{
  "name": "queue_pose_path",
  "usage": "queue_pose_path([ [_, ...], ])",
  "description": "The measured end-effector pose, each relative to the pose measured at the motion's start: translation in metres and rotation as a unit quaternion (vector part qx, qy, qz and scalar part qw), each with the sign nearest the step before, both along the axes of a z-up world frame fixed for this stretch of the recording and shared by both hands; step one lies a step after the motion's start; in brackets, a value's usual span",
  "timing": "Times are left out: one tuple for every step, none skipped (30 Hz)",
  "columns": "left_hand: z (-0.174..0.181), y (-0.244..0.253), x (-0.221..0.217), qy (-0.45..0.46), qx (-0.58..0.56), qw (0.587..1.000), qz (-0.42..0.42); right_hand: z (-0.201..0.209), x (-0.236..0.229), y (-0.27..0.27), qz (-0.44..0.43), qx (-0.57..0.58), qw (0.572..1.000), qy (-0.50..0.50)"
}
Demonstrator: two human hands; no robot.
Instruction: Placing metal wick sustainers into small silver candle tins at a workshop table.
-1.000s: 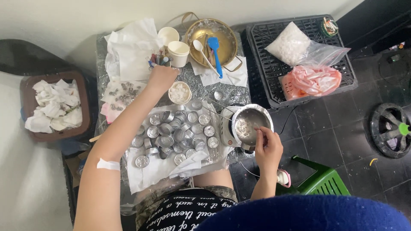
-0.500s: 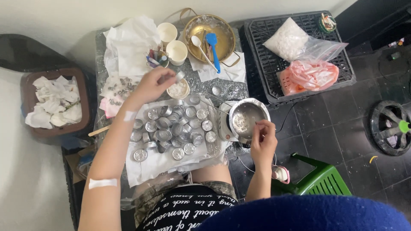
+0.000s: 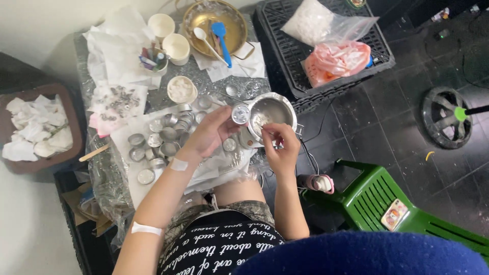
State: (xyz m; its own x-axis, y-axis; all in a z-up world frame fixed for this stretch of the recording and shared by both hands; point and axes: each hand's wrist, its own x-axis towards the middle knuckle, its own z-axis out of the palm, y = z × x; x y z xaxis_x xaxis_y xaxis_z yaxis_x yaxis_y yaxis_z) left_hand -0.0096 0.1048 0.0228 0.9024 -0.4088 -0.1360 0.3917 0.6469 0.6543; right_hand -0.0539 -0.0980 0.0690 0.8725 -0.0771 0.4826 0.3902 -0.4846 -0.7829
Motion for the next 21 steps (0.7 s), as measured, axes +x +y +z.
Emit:
queue_pose_path([
  [-0.007, -0.006, 0.000, 0.000, 0.000, 1.000, -0.003, 0.001, -0.002, -0.003, -0.003, 0.000, 1.000, 0.000],
  [-0.015, -0.011, 0.001, -0.007, -0.015, 1.000, -0.006, 0.003, -0.002, -0.006, -0.001, 0.000, 1.000, 0.006],
  [-0.022, -0.016, 0.001, -0.013, -0.030, 0.999, -0.008, 0.004, -0.002, -0.008, 0.001, 0.000, 1.000, 0.011],
  [-0.027, -0.020, 0.001, -0.013, -0.030, 0.999, -0.009, 0.007, -0.003, -0.009, 0.000, 0.000, 1.000, 0.012],
  [-0.033, -0.023, 0.001, -0.029, -0.036, 0.999, -0.005, 0.010, -0.003, -0.010, 0.000, -0.009, 1.000, 0.011],
  [-0.038, -0.026, 0.002, -0.047, -0.041, 0.998, -0.001, 0.012, -0.002, -0.011, -0.001, -0.017, 1.000, 0.009],
  [-0.039, -0.028, 0.002, -0.047, -0.041, 0.998, -0.002, 0.013, -0.001, -0.011, -0.002, -0.016, 1.000, 0.009],
  [-0.039, -0.030, 0.001, -0.050, -0.047, 0.998, -0.004, 0.014, -0.001, -0.011, -0.003, -0.027, 1.000, 0.000],
  [-0.040, -0.032, 0.001, -0.054, -0.053, 0.997, -0.006, 0.015, -0.001, -0.012, -0.005, -0.038, 0.999, -0.010],
  [-0.041, -0.033, 0.001, -0.054, -0.052, 0.997, -0.006, 0.015, -0.001, -0.012, -0.006, -0.037, 0.999, -0.010],
  [-0.042, -0.034, 0.002, -0.059, -0.055, 0.997, -0.002, 0.015, 0.000, -0.013, -0.006, -0.033, 0.999, -0.004],
  [-0.043, -0.035, 0.002, -0.062, -0.059, 0.996, 0.001, 0.015, -0.001, -0.013, -0.006, -0.029, 1.000, 0.003],
  [-0.042, -0.035, 0.001, -0.062, -0.058, 0.996, 0.001, 0.015, -0.002, -0.012, -0.007, -0.029, 1.000, 0.003],
  [-0.041, -0.036, 0.001, -0.046, -0.057, 0.997, 0.014, 0.016, -0.003, -0.011, -0.008, -0.027, 0.999, 0.015],
  [-0.040, -0.036, 0.001, -0.030, -0.057, 0.998, 0.027, 0.017, -0.004, -0.010, -0.010, -0.026, 0.999, 0.028],
  [-0.040, -0.036, 0.001, -0.030, -0.056, 0.998, 0.027, 0.017, -0.005, -0.009, -0.010, -0.025, 0.999, 0.028],
  [-0.040, -0.036, 0.000, -0.037, -0.055, 0.997, 0.030, 0.017, -0.006, -0.007, -0.011, -0.017, 0.999, 0.025],
  [-0.040, -0.037, 0.000, -0.044, -0.055, 0.997, 0.033, 0.017, -0.006, -0.006, -0.012, -0.010, 1.000, 0.023],
  [-0.040, -0.037, 0.000, -0.044, -0.055, 0.997, 0.033, 0.017, -0.007, -0.006, -0.013, -0.010, 1.000, 0.023],
  [-0.040, -0.038, 0.000, -0.053, -0.056, 0.996, 0.035, 0.017, -0.007, -0.006, -0.014, -0.006, 1.000, 0.022],
  [-0.040, -0.039, 0.000, -0.061, -0.057, 0.996, 0.038, 0.017, -0.008, -0.005, -0.015, -0.001, 1.000, 0.021],
])
